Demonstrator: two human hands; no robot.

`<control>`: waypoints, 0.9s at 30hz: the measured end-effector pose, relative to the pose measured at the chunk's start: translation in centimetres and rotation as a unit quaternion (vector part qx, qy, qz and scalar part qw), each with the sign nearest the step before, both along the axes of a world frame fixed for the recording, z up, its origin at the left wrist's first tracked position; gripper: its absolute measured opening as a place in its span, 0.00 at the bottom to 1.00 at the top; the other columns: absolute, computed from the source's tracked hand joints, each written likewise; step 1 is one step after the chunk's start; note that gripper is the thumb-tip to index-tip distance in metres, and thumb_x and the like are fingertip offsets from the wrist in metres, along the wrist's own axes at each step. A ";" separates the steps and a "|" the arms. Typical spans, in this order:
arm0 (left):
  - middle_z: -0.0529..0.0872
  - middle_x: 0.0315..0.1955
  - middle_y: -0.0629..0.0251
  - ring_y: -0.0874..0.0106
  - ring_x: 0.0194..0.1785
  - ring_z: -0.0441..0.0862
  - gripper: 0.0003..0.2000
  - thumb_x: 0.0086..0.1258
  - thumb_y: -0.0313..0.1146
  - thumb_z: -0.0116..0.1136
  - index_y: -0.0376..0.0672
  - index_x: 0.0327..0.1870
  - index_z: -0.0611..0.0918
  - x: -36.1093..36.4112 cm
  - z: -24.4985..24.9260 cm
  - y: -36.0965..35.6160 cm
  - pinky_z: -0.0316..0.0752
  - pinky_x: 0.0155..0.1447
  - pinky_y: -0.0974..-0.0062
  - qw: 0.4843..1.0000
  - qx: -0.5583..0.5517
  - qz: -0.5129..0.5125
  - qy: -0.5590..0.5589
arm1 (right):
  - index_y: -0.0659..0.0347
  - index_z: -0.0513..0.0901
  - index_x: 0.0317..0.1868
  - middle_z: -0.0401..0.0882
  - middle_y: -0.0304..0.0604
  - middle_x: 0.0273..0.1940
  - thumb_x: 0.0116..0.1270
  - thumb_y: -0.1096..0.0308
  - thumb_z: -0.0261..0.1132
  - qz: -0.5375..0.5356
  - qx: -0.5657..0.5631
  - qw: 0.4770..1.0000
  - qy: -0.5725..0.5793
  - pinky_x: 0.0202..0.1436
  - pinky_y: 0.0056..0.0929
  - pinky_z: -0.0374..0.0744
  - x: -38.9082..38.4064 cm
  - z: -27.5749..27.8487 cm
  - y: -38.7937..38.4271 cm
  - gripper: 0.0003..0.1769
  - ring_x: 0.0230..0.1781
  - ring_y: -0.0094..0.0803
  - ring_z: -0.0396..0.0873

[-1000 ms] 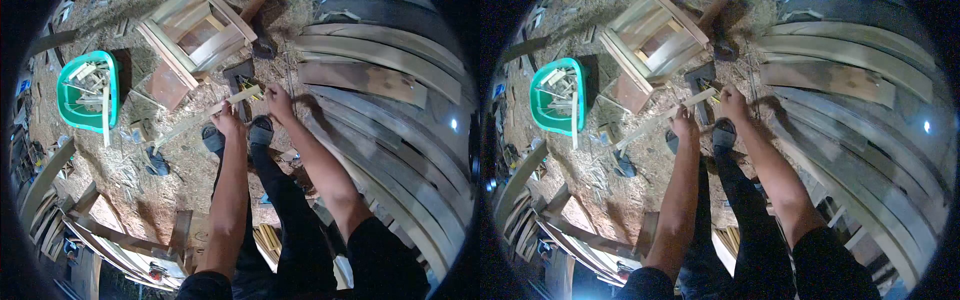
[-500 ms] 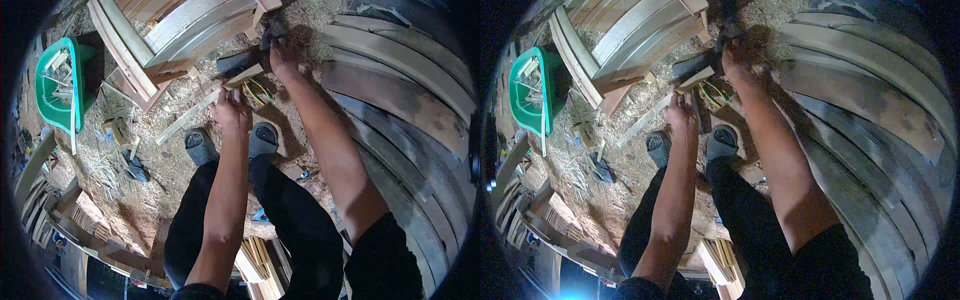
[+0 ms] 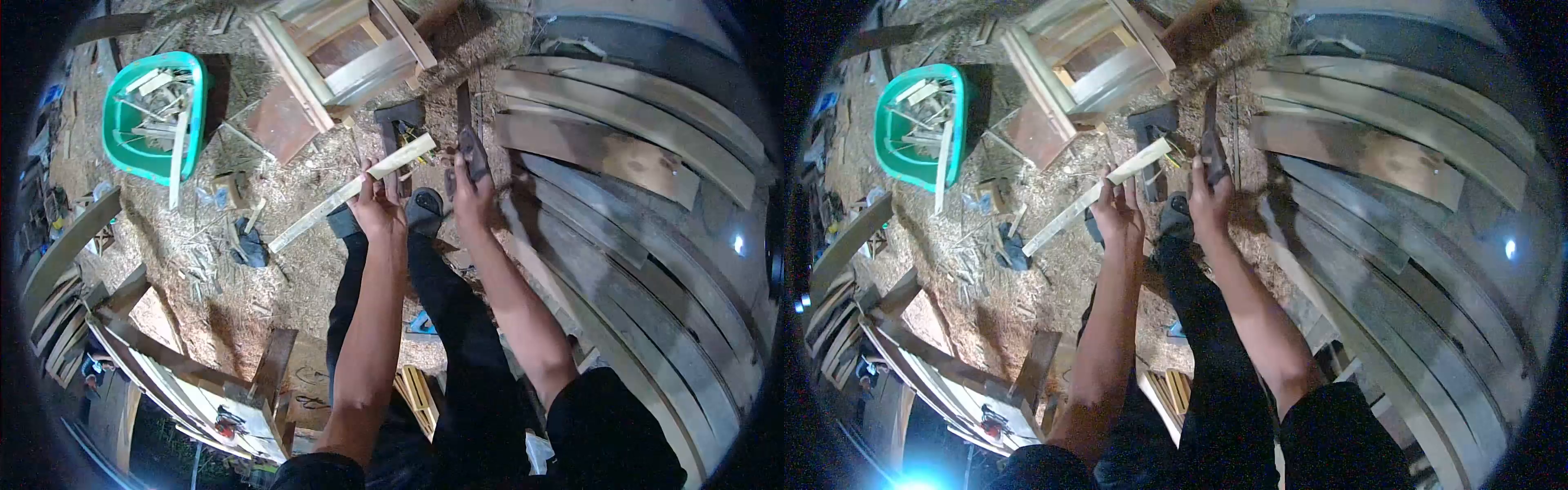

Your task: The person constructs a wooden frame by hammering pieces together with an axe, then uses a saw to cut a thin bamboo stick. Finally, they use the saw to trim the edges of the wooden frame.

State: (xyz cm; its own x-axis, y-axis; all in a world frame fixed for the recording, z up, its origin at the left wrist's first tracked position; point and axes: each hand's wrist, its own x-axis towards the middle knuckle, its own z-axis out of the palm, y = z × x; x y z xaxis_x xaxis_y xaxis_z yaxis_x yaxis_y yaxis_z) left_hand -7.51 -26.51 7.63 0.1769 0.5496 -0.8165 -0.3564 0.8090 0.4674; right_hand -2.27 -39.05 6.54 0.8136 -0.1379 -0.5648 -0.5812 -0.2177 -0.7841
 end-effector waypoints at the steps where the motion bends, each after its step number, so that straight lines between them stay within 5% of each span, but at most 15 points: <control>1: 0.80 0.56 0.53 0.62 0.60 0.80 0.15 0.76 0.25 0.52 0.36 0.61 0.68 -0.5 2.0 0.4 0.78 0.67 0.54 1.000 -0.006 0.004 -0.021 | 0.64 0.77 0.42 0.78 0.36 0.35 0.70 0.62 0.69 -0.012 0.044 0.999 0.017 0.43 0.25 0.75 -0.5 3.3 0.9 0.14 0.36 0.22 0.74; 4: 0.76 0.61 0.52 0.61 0.63 0.78 0.17 0.76 0.26 0.52 0.47 0.61 0.64 -1.7 9.2 2.4 0.81 0.64 0.53 0.998 0.003 -0.010 -0.054 | 0.62 0.78 0.40 0.78 0.35 0.39 0.70 0.72 0.67 -0.067 0.204 0.970 -0.112 0.49 0.23 0.73 -2.0 10.9 5.0 0.06 0.41 0.21 0.74; 5: 0.72 0.65 0.53 0.60 0.68 0.73 0.20 0.76 0.26 0.51 0.37 0.66 0.63 -1.6 12.7 2.9 0.74 0.71 0.54 0.999 0.019 -0.023 -0.031 | 0.62 0.78 0.40 0.77 0.35 0.39 0.70 0.74 0.67 -0.053 0.235 0.962 -0.127 0.51 0.23 0.73 -1.9 13.5 6.2 0.05 0.42 0.20 0.74; 6: 0.73 0.65 0.54 0.60 0.68 0.73 0.19 0.76 0.26 0.51 0.39 0.66 0.64 -2.0 14.7 3.6 0.74 0.71 0.55 0.999 0.024 -0.010 -0.045 | 0.61 0.78 0.40 0.77 0.34 0.40 0.69 0.76 0.67 -0.039 0.265 0.953 -0.141 0.52 0.22 0.72 -1.9 16.1 7.4 0.05 0.43 0.20 0.73; 13: 0.77 0.64 0.56 0.62 0.69 0.73 0.17 0.75 0.26 0.53 0.44 0.62 0.67 -7.4 26.7 12.0 0.77 0.67 0.55 0.986 0.091 0.041 -0.137 | 0.58 0.71 0.43 0.79 0.39 0.43 0.65 0.80 0.68 0.055 0.337 0.928 -0.149 0.52 0.22 0.72 -3.3 29.9 16.4 0.14 0.44 0.22 0.74; 16: 0.81 0.46 0.61 0.62 0.56 0.79 0.08 0.77 0.36 0.53 0.45 0.49 0.72 -10.7 29.8 15.7 0.74 0.66 0.52 0.955 0.040 0.087 -0.279 | 0.58 0.70 0.45 0.83 0.45 0.47 0.65 0.79 0.70 0.133 0.361 0.909 -0.163 0.51 0.26 0.75 -5.6 35.0 19.0 0.16 0.46 0.24 0.77; 18: 0.75 0.32 0.63 0.66 0.43 0.77 0.16 0.80 0.45 0.45 0.41 0.36 0.71 -12.0 33.7 17.9 0.72 0.63 0.54 0.930 0.004 0.110 -0.349 | 0.59 0.70 0.46 0.83 0.48 0.46 0.65 0.80 0.67 0.199 0.405 0.882 -0.140 0.57 0.30 0.74 -7.6 38.5 20.5 0.15 0.48 0.28 0.78; 19: 0.69 0.28 0.65 0.68 0.36 0.71 0.19 0.81 0.47 0.42 0.41 0.33 0.67 -12.6 35.3 19.0 0.72 0.54 0.60 0.900 -0.087 0.191 -0.382 | 0.59 0.70 0.47 0.82 0.49 0.46 0.66 0.81 0.66 0.229 0.424 0.867 -0.124 0.59 0.32 0.74 -8.9 40.2 20.9 0.15 0.49 0.30 0.79; 21: 0.64 0.24 0.67 0.71 0.29 0.65 0.19 0.82 0.47 0.40 0.43 0.32 0.66 -13.8 38.3 20.9 0.70 0.43 0.68 0.852 -0.128 0.237 -0.449 | 0.60 0.69 0.48 0.83 0.52 0.47 0.67 0.79 0.64 0.247 0.436 0.860 -0.098 0.59 0.36 0.76 -11.3 42.9 22.1 0.14 0.50 0.33 0.80; 27: 0.61 0.20 0.72 0.76 0.21 0.57 0.18 0.83 0.46 0.38 0.44 0.32 0.67 -17.1 43.7 25.5 0.62 0.30 0.78 0.777 -0.062 0.237 -0.580 | 0.59 0.68 0.49 0.82 0.54 0.50 0.67 0.78 0.65 0.255 0.496 0.830 -0.023 0.61 0.40 0.76 -17.1 49.1 24.2 0.16 0.53 0.37 0.81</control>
